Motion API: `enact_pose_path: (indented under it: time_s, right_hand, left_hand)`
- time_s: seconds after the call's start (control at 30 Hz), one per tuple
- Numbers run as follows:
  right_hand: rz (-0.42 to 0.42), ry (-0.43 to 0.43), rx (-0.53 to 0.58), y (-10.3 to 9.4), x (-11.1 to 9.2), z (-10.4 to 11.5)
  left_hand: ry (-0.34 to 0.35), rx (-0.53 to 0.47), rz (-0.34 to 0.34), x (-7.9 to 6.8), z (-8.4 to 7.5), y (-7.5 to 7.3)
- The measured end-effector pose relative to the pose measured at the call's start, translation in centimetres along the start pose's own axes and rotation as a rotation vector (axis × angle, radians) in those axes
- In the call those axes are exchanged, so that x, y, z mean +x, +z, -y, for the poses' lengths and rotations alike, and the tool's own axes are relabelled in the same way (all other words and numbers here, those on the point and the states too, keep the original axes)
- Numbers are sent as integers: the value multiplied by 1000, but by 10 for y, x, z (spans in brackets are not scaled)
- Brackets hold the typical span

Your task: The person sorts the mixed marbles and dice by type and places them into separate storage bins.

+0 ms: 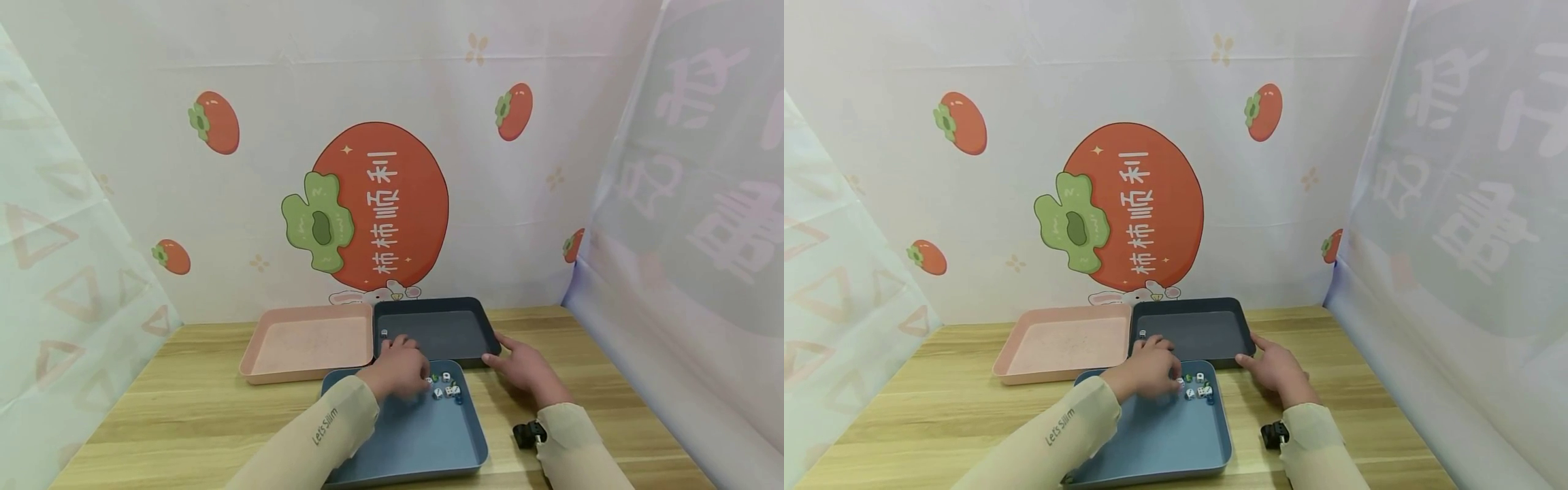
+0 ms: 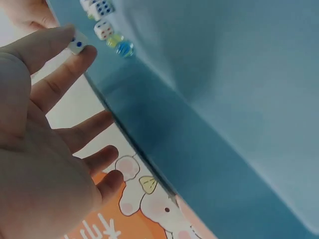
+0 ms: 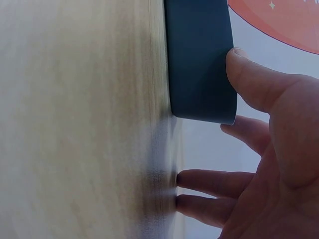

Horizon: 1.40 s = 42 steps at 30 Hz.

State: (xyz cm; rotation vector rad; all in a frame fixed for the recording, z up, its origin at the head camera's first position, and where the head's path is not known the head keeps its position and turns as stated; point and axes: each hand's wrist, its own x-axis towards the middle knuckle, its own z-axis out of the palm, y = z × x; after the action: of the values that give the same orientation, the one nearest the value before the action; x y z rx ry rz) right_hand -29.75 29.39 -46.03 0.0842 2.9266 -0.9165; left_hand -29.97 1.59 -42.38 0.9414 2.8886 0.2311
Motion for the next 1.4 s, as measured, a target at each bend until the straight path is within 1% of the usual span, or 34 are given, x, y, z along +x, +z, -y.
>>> enact_pose_path:
  time_s: [0.17, 0.3, 0.47, 0.57, 0.7, 0.8, 0.9, 1.03, 1.4]
  right_hand:
    - [-4, -19, -7, 0, -1, -1]
    - [-9, -42, -13, 0, -2, -1]
    - [-10, -38, -8, 0, -2, 0]
    - [-10, -33, -8, 0, -2, 0]
    - [-10, -28, -9, 1, -1, -1]
    - [-12, -26, -10, 1, 0, -2]
    - [-12, -23, -14, 1, -1, -1]
    - [-12, -21, -17, 1, -2, 0]
    - [-6, -15, -19, 0, -1, 1]
  left_hand:
    - [-21, -35, -29, -1, 2, -9]
    - [-35, -42, -39, 0, 8, -11]
    - [-68, -49, -56, 3, 16, -13]
    - [-113, -52, -108, 4, 21, -14]
    - [-190, -40, -201, 6, 28, -15]
    - [-240, -47, -243, 8, 33, -16]
    - [-273, -54, -253, 10, 38, -17]
    - [-299, -39, -241, 12, 43, -18]
    - [-323, -5, -231, 21, 53, -15]
